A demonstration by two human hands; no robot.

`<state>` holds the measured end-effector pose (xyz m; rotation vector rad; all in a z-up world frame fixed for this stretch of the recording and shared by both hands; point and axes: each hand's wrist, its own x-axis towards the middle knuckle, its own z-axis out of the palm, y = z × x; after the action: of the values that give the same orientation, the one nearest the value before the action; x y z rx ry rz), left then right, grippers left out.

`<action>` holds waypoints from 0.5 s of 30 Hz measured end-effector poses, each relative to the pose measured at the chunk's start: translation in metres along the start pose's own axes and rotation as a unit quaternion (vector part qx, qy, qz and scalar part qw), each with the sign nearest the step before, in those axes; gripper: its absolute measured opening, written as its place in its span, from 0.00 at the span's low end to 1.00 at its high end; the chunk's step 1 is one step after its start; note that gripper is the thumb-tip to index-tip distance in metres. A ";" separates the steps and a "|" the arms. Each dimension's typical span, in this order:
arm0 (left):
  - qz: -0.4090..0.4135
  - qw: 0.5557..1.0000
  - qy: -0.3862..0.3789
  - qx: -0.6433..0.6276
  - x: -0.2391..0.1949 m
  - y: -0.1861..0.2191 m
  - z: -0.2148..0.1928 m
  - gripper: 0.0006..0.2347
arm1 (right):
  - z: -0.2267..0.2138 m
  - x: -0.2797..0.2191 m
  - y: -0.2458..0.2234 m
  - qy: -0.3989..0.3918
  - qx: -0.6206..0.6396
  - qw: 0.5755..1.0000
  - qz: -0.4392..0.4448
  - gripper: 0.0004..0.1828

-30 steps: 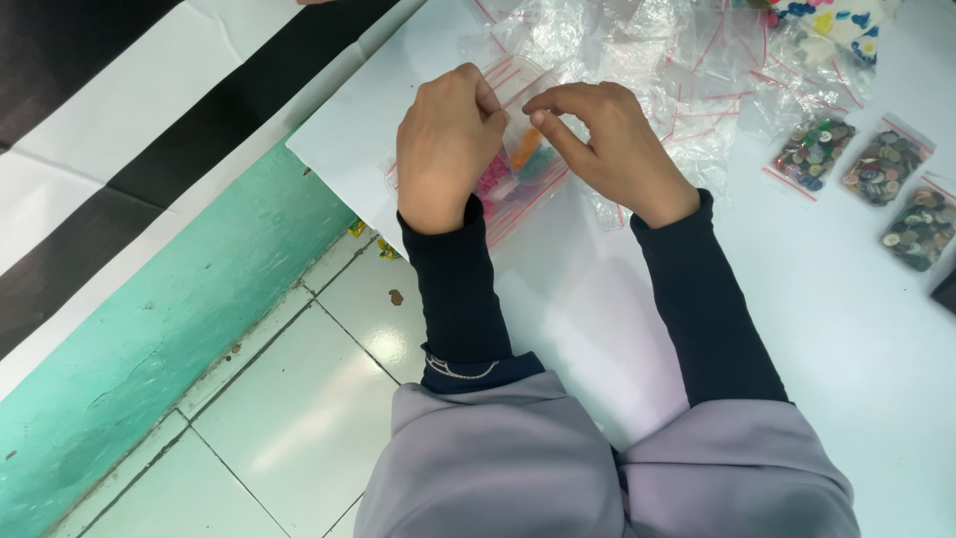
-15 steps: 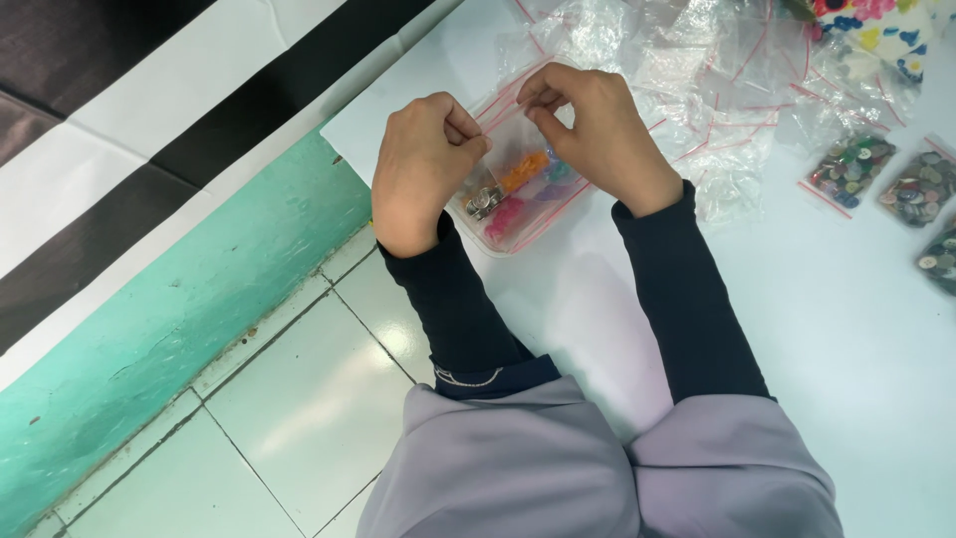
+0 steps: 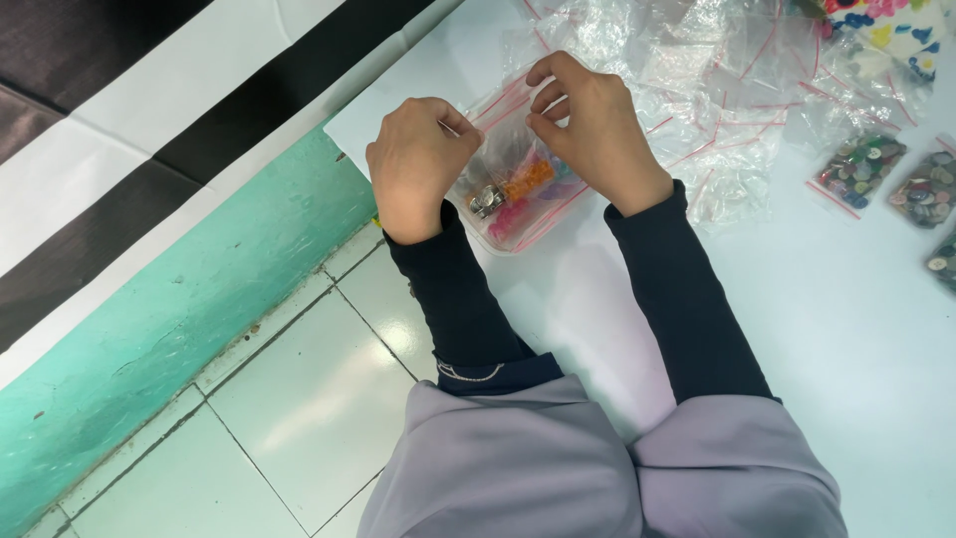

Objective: Sorting and packaging small colorful buttons into plastic zip bags

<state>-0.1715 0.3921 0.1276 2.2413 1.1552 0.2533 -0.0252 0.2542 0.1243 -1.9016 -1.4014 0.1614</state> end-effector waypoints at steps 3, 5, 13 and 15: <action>-0.009 1.000 0.009 -0.004 0.000 0.002 -0.002 0.04 | 0.001 0.000 0.003 0.005 0.002 1.000 -0.014 0.16; -0.014 1.000 0.012 -0.011 0.000 0.003 -0.003 0.04 | 0.001 0.000 0.002 0.011 0.008 1.000 -0.021 0.13; -0.026 1.000 0.001 -0.008 0.001 -0.001 -0.003 0.02 | 0.010 0.003 0.009 0.051 -0.026 0.995 -0.081 0.09; -0.038 0.999 -0.014 -0.007 -0.001 0.002 -0.004 0.03 | 0.012 0.003 0.012 0.053 -0.062 0.993 -0.090 0.10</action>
<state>-0.1720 0.3923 0.1324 2.1759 1.2178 0.1975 -0.0210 0.2613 0.1097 -1.8414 -1.5318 -0.1143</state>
